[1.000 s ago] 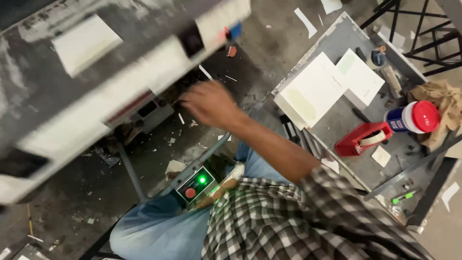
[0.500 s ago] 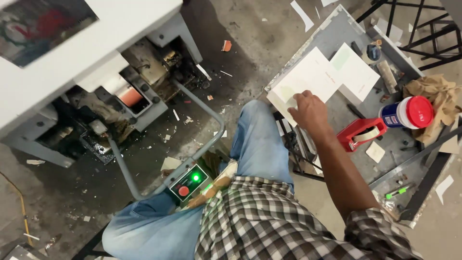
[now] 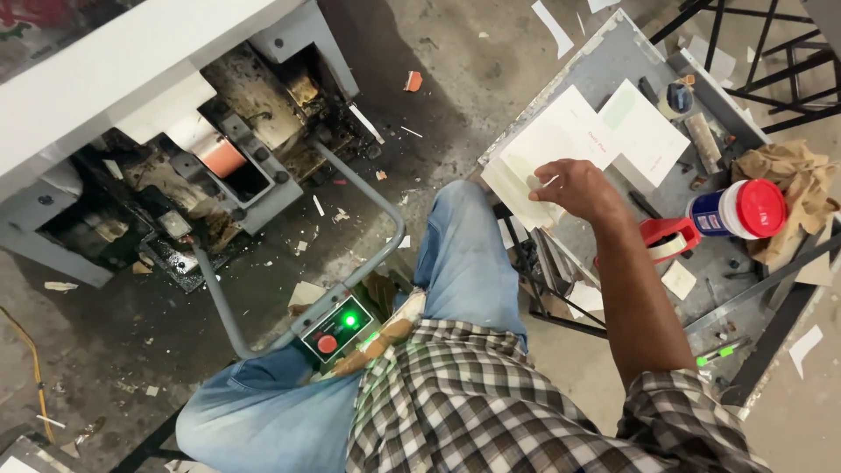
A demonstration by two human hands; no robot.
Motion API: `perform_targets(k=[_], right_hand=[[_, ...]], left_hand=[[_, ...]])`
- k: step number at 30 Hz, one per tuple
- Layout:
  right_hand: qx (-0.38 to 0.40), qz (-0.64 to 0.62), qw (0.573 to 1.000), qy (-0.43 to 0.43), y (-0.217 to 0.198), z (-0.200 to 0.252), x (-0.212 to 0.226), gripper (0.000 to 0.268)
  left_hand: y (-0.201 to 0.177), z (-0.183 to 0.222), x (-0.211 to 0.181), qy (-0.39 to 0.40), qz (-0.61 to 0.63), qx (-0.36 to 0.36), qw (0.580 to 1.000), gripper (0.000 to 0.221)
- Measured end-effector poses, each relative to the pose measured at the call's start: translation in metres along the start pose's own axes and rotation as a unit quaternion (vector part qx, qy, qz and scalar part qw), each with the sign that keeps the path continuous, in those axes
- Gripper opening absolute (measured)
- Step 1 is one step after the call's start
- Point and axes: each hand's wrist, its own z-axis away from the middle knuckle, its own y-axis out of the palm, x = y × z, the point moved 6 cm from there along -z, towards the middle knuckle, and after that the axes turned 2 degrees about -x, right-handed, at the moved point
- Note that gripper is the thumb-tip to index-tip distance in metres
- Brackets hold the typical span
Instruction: The person applies small adhesive strips to paper sheets before placing them into a machine to be pressed. They repeat this process by pressing a button, removing the finished sheet, and stacking it aside.
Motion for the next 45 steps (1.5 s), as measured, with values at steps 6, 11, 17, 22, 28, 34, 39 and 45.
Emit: perform_targets(k=[6, 11, 17, 22, 28, 34, 39, 45], right_hand=[[-0.102, 0.082, 0.988, -0.084, 0.013, 0.020, 0.027, 0.039], [-0.247, 0.173, 0.946, -0.119, 0.047, 0.027, 0.029, 0.023], [-0.281, 0.155, 0.935, -0.151, 0.037, 0.042, 0.025, 0.020], [-0.262, 0.169, 0.944, -0.112, 0.022, 0.036, 0.007, 0.028], [-0.248, 0.077, 0.962, -0.085, -0.025, 0.035, -0.008, 0.028], [-0.261, -0.053, 0.922, -0.280, -0.004, -0.008, 0.038, 0.022], [-0.186, -0.067, 0.866, -0.460, 0.096, 0.000, 0.211, 0.049], [-0.052, 0.092, 0.858, -0.503, 0.221, 0.001, 0.311, 0.055]], left_hand=[[0.031, -0.066, -0.065, -0.043, 0.007, -0.013, 0.999, 0.042], [-0.020, -0.172, -0.130, -0.126, -0.036, -0.058, 0.990, 0.043], [-0.078, -0.367, -0.283, 0.092, -0.095, -0.154, 0.979, 0.017], [-0.041, -0.443, -0.278, -0.011, -0.006, -0.218, 0.976, 0.033], [0.094, -0.399, -0.234, 0.094, -0.195, -0.002, 0.976, 0.044], [0.105, -0.363, -0.258, 0.219, -0.246, -0.065, 0.942, 0.023], [0.084, -0.334, -0.266, 0.230, -0.226, 0.014, 0.946, 0.015], [0.001, -0.229, -0.215, 0.157, -0.185, 0.037, 0.969, 0.012]])
